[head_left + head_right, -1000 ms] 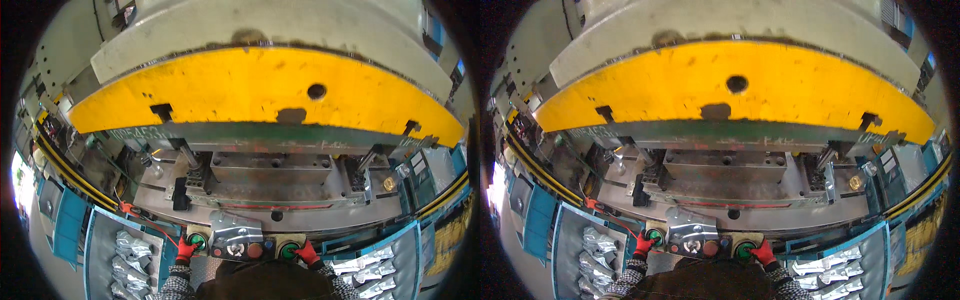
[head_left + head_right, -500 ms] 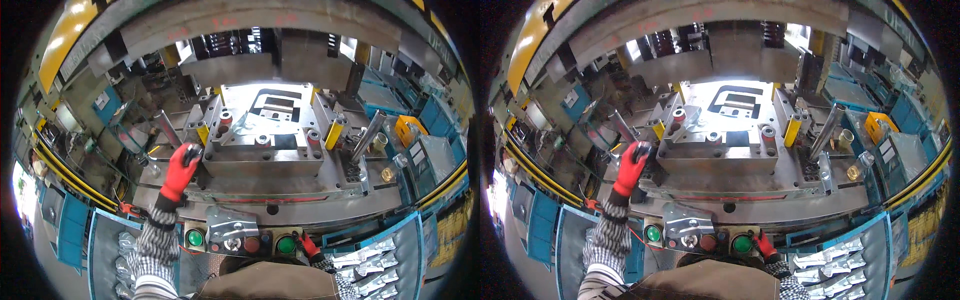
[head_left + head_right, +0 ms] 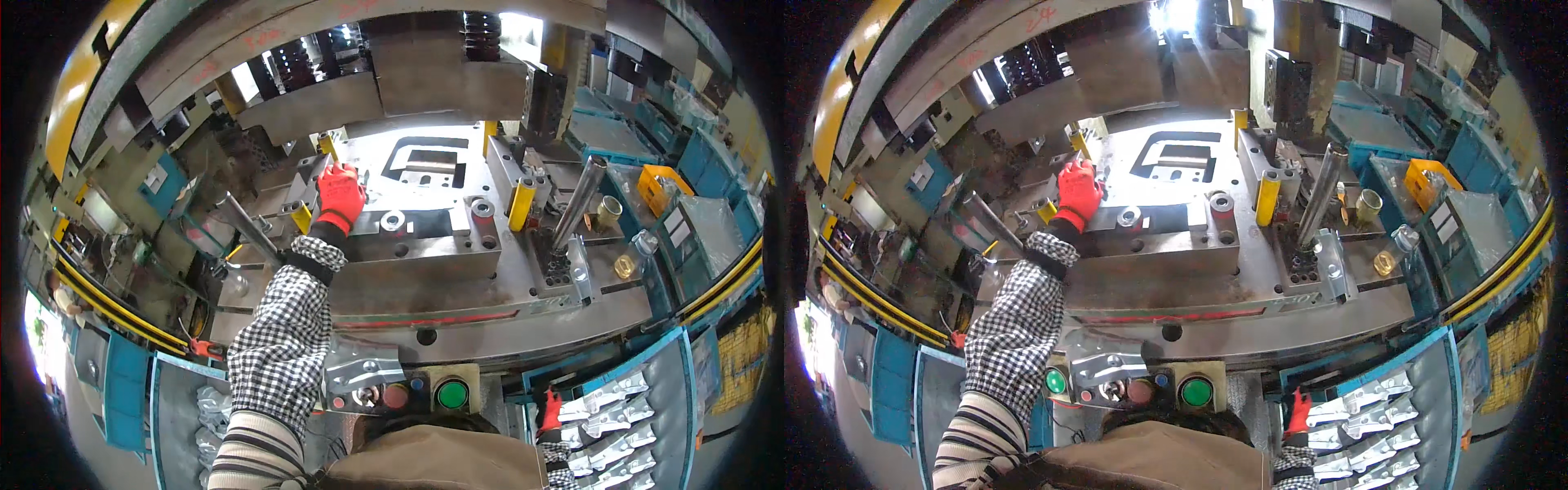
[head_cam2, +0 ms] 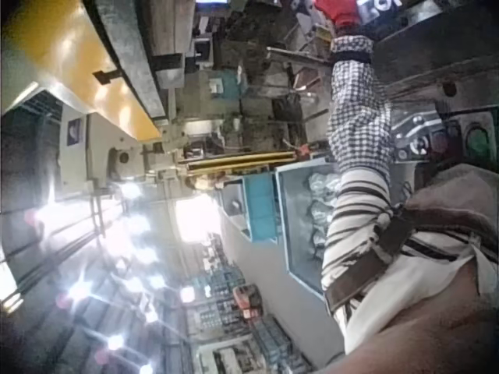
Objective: Operating an industrial metal press machine to shape metal components.
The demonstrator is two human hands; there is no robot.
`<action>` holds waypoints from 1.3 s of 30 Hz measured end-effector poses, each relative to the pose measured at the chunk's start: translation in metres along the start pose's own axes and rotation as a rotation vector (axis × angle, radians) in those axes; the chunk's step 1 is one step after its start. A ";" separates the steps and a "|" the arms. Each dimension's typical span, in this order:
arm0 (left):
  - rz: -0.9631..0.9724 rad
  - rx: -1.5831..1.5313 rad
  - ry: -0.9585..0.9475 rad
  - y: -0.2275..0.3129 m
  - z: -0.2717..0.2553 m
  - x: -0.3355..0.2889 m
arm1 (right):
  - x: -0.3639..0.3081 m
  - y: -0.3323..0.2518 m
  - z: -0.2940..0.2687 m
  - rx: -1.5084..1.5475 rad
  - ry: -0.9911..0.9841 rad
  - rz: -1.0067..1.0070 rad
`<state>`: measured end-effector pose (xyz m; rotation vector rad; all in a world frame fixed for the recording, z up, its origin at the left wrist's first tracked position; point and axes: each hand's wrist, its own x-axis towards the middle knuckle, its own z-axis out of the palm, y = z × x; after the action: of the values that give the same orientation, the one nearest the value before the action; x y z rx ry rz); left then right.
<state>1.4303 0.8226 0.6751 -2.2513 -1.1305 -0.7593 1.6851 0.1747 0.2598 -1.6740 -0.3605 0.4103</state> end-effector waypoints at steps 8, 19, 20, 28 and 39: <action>0.084 -0.685 0.345 -0.019 -0.152 -0.032 | 0.146 -0.145 -0.024 -0.080 0.140 -0.262; -0.465 -0.729 -0.037 -0.101 -0.225 -0.348 | 0.333 -0.120 -0.024 -1.166 0.008 -0.267; -0.494 -0.752 -0.061 -0.090 -0.217 -0.375 | 0.337 -0.119 -0.023 -1.171 0.009 -0.263; -0.553 -0.881 -0.104 0.016 -0.145 -0.419 | 0.347 -0.146 -0.019 -1.323 -0.097 -0.166; -0.710 -0.317 -0.166 -0.020 -0.117 -0.474 | 0.281 -0.167 0.000 -1.375 -0.101 -0.349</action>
<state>1.1478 0.4977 0.4436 -2.1753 -2.0648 -1.0924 1.9330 0.3274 0.4075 -2.8276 -1.1634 -0.0966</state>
